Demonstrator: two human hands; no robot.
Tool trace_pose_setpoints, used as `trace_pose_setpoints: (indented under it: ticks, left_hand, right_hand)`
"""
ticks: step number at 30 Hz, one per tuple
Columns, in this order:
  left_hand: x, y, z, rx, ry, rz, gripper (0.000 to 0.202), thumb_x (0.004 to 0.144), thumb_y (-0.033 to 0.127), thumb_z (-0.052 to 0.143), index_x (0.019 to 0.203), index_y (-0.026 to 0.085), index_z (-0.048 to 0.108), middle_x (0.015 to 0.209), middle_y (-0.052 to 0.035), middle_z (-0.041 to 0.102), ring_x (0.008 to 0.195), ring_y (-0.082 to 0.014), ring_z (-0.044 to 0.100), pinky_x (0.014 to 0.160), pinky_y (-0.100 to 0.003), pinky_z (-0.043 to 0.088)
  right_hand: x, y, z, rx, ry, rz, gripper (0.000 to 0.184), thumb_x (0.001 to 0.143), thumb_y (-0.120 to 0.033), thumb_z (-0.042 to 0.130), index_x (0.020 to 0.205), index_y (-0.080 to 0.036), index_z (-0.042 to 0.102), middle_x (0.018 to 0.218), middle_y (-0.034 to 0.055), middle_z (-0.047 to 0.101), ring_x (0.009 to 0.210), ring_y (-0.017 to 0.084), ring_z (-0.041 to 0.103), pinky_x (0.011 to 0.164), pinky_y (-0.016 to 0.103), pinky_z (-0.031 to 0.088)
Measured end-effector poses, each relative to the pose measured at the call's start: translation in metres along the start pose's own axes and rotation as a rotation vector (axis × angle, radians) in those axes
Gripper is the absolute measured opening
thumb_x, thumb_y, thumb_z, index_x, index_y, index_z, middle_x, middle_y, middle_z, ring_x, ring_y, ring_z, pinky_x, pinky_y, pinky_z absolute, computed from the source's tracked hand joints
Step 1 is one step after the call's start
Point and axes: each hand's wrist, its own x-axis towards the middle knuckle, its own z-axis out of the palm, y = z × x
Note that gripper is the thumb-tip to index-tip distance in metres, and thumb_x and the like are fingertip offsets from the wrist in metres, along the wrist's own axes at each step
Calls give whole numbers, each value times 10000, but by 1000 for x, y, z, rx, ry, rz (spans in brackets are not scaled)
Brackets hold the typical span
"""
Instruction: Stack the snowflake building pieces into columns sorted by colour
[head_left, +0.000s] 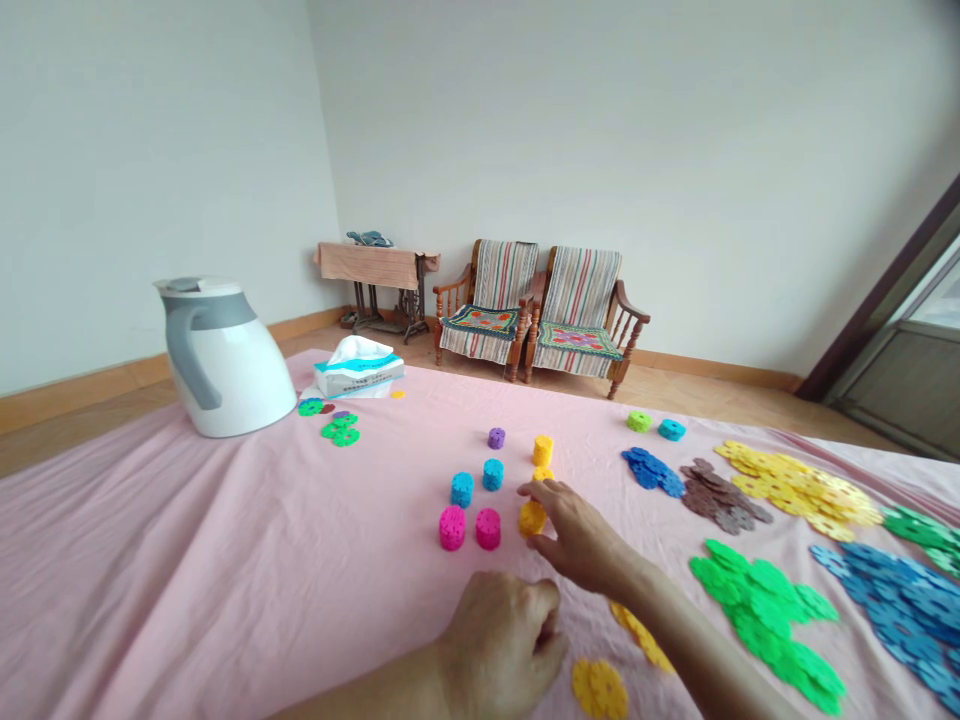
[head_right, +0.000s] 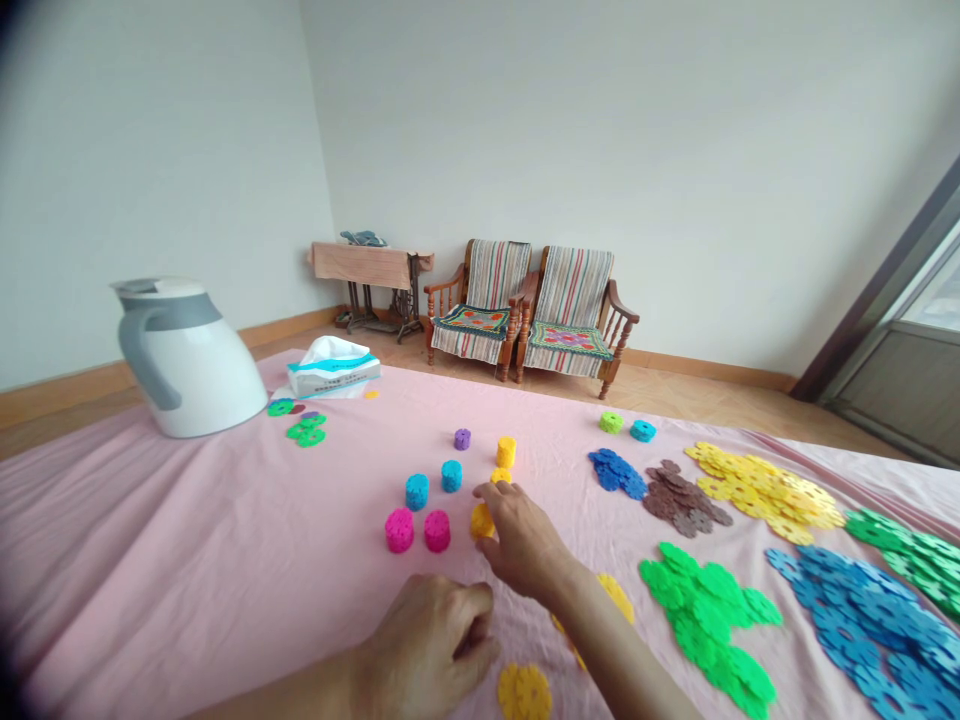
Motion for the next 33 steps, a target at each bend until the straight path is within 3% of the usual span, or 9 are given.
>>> trace_pose_setpoints:
  ticks: [15, 20, 25, 28, 33]
  left_hand:
    - [0, -1, 1, -11, 3, -3, 87, 724, 194, 507, 638, 195, 493, 622, 37, 657, 565, -124, 608, 504, -199, 326]
    - [1, 0, 1, -1, 1, -12, 82, 714, 196, 502, 633, 196, 496, 612, 36, 653, 561, -125, 594, 503, -201, 324]
    - [1, -1, 1, 15, -2, -15, 89, 697, 150, 467, 628, 195, 503, 600, 34, 642, 533, -116, 574, 480, -201, 298]
    - [1, -1, 2, 16, -7, -20, 102, 707, 147, 458, 636, 194, 515, 614, 28, 644, 547, -117, 581, 484, -203, 295]
    - [2, 0, 2, 27, -28, -31, 111, 728, 160, 458, 655, 195, 534, 625, 23, 640, 570, -122, 575, 504, -218, 296]
  right_hand:
    - [-1, 0, 0, 13, 9, -22, 462, 707, -125, 557, 1166, -132, 511, 1097, 131, 576, 1040, 223, 517, 902, 360, 409]
    - [-8, 3, -27, 39, 30, -31, 362, 729, -120, 543, 1088, -157, 529, 1023, 88, 594, 902, 172, 557, 827, 318, 438]
    - [-32, 18, -58, -78, -39, 123, 110, 752, -170, 527, 855, -174, 565, 848, 54, 613, 777, 169, 564, 723, 311, 445]
    - [-54, 29, -72, -131, -126, 187, 149, 739, -188, 532, 885, -180, 563, 871, 59, 614, 802, 179, 572, 752, 328, 445]
    - [-94, 41, -86, -140, -232, 305, 386, 687, -198, 566, 1072, -202, 547, 1052, 86, 601, 951, 221, 570, 843, 370, 434]
